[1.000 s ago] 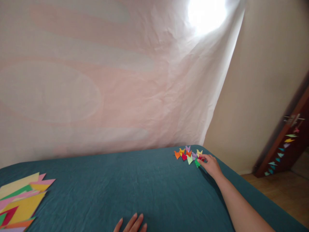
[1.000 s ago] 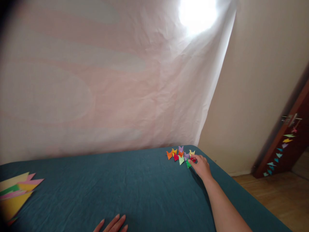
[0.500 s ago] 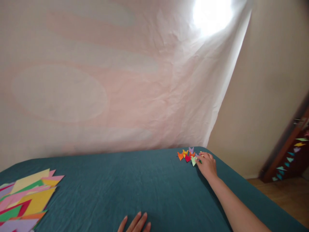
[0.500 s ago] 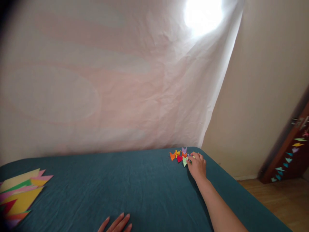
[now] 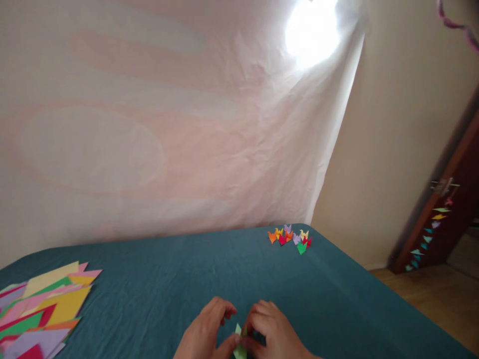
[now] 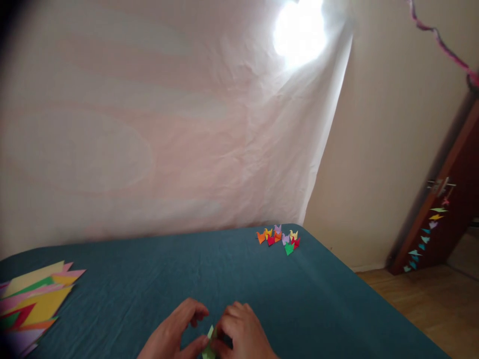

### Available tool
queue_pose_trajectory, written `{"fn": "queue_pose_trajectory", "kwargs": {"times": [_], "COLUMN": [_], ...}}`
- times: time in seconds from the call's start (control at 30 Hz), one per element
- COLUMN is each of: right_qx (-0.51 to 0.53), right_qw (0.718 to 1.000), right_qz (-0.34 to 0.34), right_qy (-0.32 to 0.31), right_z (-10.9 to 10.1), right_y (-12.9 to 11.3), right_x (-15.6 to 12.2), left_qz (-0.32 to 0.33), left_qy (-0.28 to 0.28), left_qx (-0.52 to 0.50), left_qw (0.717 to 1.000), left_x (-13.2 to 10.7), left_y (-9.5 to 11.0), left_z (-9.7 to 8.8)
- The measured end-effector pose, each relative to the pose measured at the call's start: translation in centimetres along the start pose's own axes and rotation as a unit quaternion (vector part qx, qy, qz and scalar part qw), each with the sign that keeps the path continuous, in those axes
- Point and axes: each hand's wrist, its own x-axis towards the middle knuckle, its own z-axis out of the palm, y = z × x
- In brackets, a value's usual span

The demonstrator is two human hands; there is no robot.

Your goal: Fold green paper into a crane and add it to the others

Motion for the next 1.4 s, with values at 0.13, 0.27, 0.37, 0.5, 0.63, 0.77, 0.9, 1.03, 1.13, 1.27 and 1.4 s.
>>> {"fn": "queue_pose_trajectory", "kwargs": {"times": [0.13,0.27,0.37,0.5,0.63,0.77,0.9,1.03,1.13,1.27,1.4], "right_qx": [0.039,0.132,0.241,0.345,0.290,0.258,0.255,0.260,0.278,0.356,0.405], "right_qw": [0.997,0.981,0.955,0.921,0.946,0.957,0.956,0.951,0.940,0.913,0.904], "right_qz": [0.038,0.095,0.124,0.131,0.089,0.066,0.083,0.117,0.144,0.151,0.135], "right_qy": [0.050,0.105,0.120,0.120,0.113,0.117,0.117,0.121,0.133,0.132,0.042], "right_z": [0.2,-0.8,-0.6,1.0,2.0,1.6,1.2,1.4,2.0,2.3,1.9], "right_y": [-0.6,-0.5,-0.1,0.5,0.5,0.6,0.8,0.9,1.1,1.4,1.3], "right_x": [0.4,2.1,2.6,2.1,1.8,1.9,1.8,1.7,1.6,1.6,1.7], "left_qz": [-0.045,-0.107,-0.196,-0.272,-0.267,-0.258,-0.222,-0.172,-0.159,-0.130,-0.106], "left_qy": [-0.049,-0.049,-0.021,0.025,0.032,0.020,0.007,0.039,0.074,0.070,0.046], "left_qx": [-0.057,-0.213,-0.335,-0.409,-0.440,-0.454,-0.447,-0.383,-0.340,-0.303,-0.275], "left_qw": [0.996,0.970,0.921,0.871,0.857,0.853,0.867,0.907,0.924,0.941,0.955], "left_x": [1.8,3.4,4.2,3.9,3.0,2.6,2.4,2.3,2.3,2.0,1.7], "left_y": [0.6,-0.7,-1.3,-1.5,-1.4,-1.2,-1.5,-1.8,-1.6,-1.3,-1.1], "left_z": [0.0,0.5,0.5,0.9,1.6,1.8,1.9,2.5,2.9,3.0,2.9]}}
